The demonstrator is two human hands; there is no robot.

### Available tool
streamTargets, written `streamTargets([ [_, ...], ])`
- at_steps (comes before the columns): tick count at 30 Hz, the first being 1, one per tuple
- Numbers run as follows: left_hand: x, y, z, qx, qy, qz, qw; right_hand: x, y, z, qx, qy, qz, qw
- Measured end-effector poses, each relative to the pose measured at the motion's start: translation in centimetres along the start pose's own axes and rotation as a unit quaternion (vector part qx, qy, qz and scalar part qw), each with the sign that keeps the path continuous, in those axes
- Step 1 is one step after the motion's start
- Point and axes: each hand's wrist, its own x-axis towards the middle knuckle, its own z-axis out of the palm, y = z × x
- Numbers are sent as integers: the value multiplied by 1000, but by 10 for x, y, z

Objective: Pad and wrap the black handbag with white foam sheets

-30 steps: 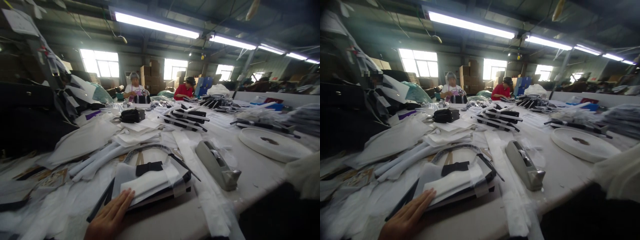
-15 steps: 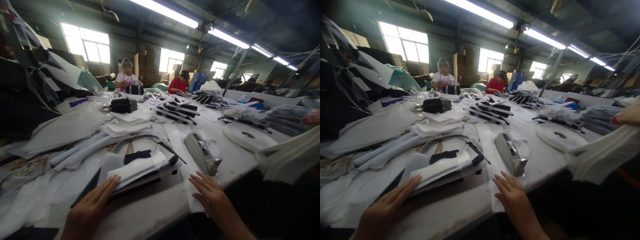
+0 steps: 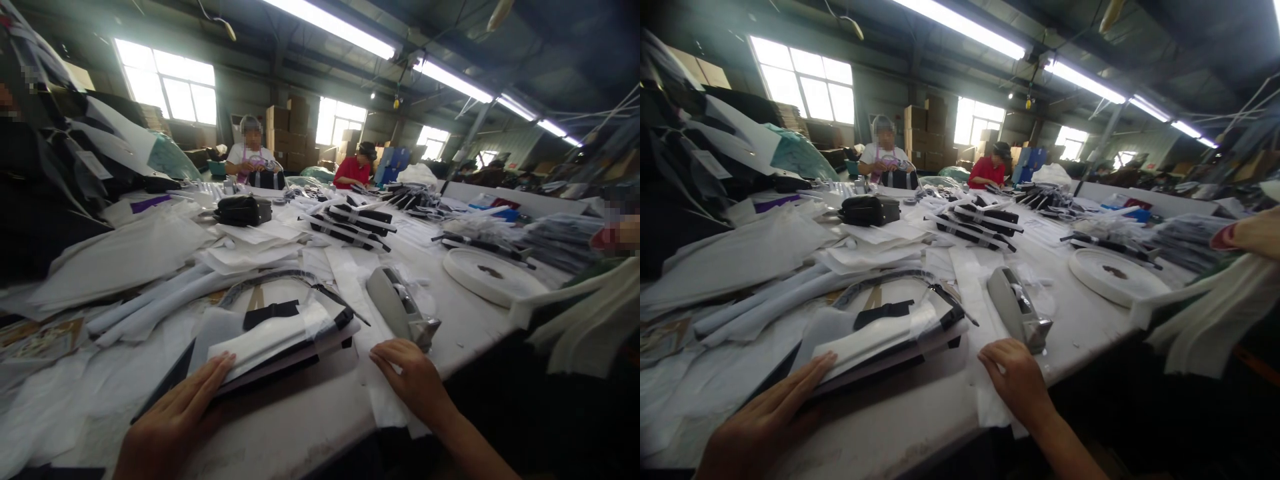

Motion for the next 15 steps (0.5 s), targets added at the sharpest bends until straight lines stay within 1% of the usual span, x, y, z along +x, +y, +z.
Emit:
streamTargets([
  [2,1,2,0,-5,4,-27,1000,-1,-22,7,31,63,20,997],
  [3,2,3,1,-7,5,-46,999,-2,-36,11,58,78,24,995],
  [4,4,4,1,-8,6,-67,998,-3,-52,15,92,69,21,993],
  [5,5,5,1,-8,7,-89,996,-5,-67,19,133,30,7,991],
  [7,8,7,0,-12,8,-129,991,-9,-90,24,210,-106,-37,971],
  [8,9,7,0,-13,9,-146,989,-10,-97,26,233,-158,-53,958],
  [9,10,7,-1,-13,9,-160,987,-10,-100,29,239,-180,-57,952],
  [10,11,7,-1,-13,12,-168,986,-10,-99,33,227,-165,-49,959],
  [12,12,7,-2,-12,16,-176,984,-6,-92,47,160,-67,-4,985],
  [13,12,7,-2,-12,17,-177,984,-4,-88,58,120,-26,15,992],
  [14,11,7,-2,-13,18,-174,984,0,-86,71,84,-4,30,996],
  [15,11,8,-2,-16,19,-170,985,3,-85,83,55,-1,39,998],
])
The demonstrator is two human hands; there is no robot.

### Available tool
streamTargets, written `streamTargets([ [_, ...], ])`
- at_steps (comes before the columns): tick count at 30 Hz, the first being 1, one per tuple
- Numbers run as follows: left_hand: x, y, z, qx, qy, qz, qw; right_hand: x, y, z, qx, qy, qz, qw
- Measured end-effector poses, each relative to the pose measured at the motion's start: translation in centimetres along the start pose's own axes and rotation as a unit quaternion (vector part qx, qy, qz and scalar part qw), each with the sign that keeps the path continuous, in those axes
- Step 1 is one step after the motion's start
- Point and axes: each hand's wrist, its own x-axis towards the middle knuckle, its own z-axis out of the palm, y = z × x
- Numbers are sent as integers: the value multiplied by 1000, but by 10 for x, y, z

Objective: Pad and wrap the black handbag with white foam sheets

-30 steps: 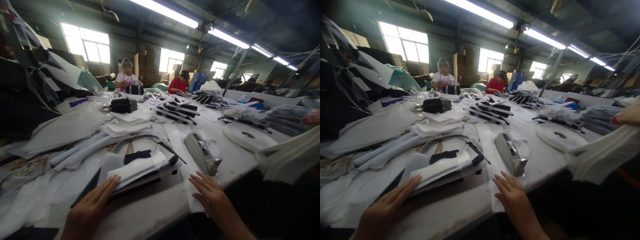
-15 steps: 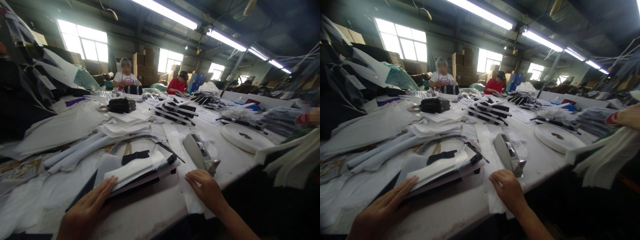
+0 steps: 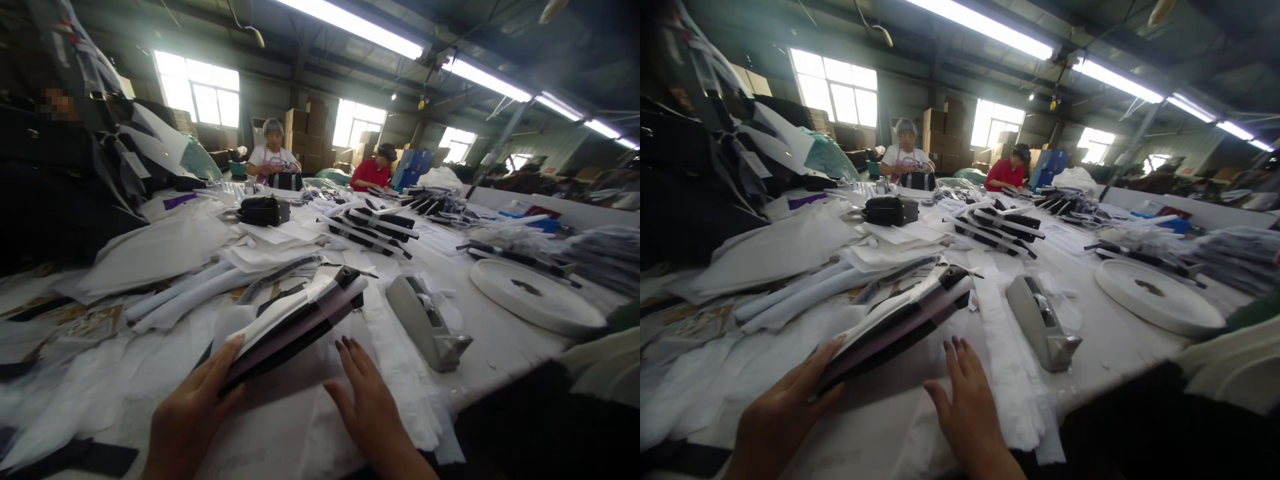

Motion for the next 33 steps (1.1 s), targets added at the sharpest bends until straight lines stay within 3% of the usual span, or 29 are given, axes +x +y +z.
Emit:
streamTargets([
  [2,0,1,-1,-5,-3,7,1000,9,-5,22,-28,-41,3,999],
  [4,1,2,-2,-9,-5,13,1000,19,-19,32,-8,-118,-36,992],
  [6,3,1,-3,-15,-3,10,1000,30,-37,30,49,-200,-120,971],
  [8,5,-1,-3,-17,-1,2,1000,40,-51,23,94,-237,-174,951],
  [13,9,-4,-5,-30,10,-22,999,43,-59,31,50,-207,-105,971],
  [20,14,0,-7,-30,16,-19,999,52,-79,64,38,-178,-113,977],
  [23,14,2,-7,-26,15,-1,1000,37,-78,64,27,-140,-97,985],
  [26,11,6,-6,-18,14,40,999,6,-65,62,15,-117,-127,985],
  [29,10,12,-2,-10,17,88,996,-14,-52,58,2,-154,-152,976],
  [33,15,20,-2,1,26,126,992,-10,-54,54,14,-205,-147,968],
])
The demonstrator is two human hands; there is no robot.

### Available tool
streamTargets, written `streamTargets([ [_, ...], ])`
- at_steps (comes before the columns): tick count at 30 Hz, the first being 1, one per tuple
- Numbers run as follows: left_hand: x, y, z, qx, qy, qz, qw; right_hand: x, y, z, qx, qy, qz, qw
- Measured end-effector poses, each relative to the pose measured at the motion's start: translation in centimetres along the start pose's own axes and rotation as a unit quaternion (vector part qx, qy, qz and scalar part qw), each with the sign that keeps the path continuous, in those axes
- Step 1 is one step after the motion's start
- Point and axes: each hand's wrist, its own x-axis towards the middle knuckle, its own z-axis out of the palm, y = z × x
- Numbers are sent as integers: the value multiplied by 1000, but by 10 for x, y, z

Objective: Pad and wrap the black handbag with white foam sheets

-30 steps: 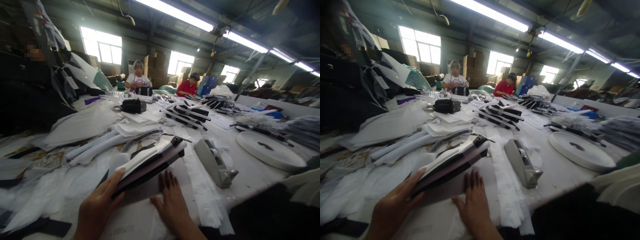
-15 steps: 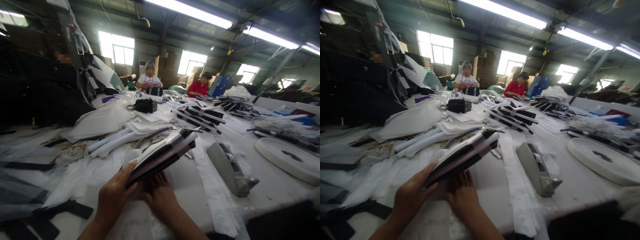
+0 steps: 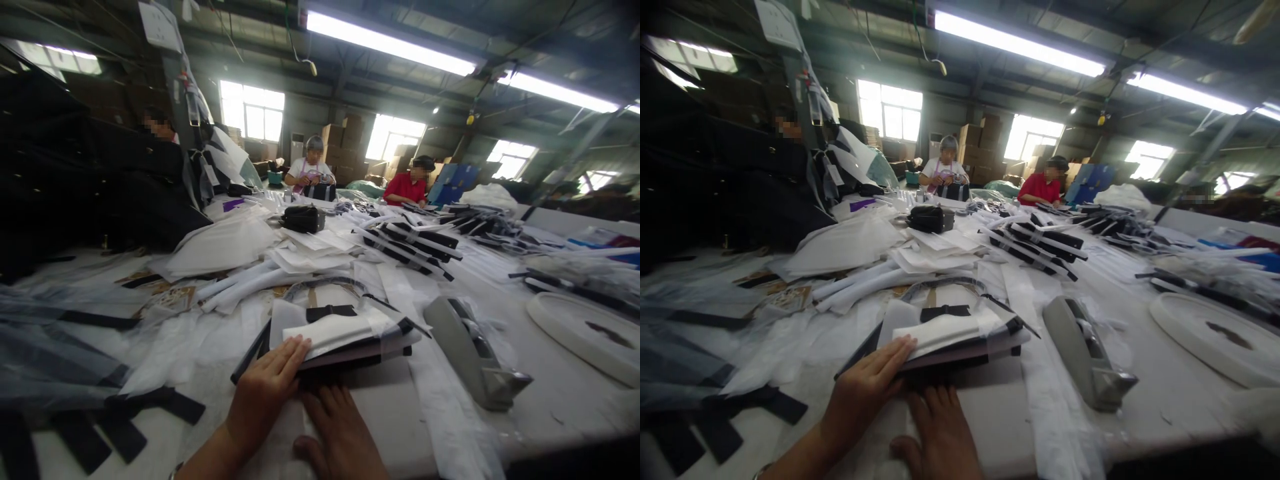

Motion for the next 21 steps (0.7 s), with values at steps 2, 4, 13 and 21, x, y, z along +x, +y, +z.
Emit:
streamTargets([
  [2,2,3,-4,8,3,9,1000,5,-3,-2,2,0,1,1000],
  [4,1,8,-9,17,-2,12,1000,6,-7,-7,0,0,-3,1000],
  [13,-14,27,-16,33,14,20,999,58,-7,-120,121,157,-45,979],
  [21,-26,20,-5,72,9,84,994,214,64,-89,105,-109,157,976],
])
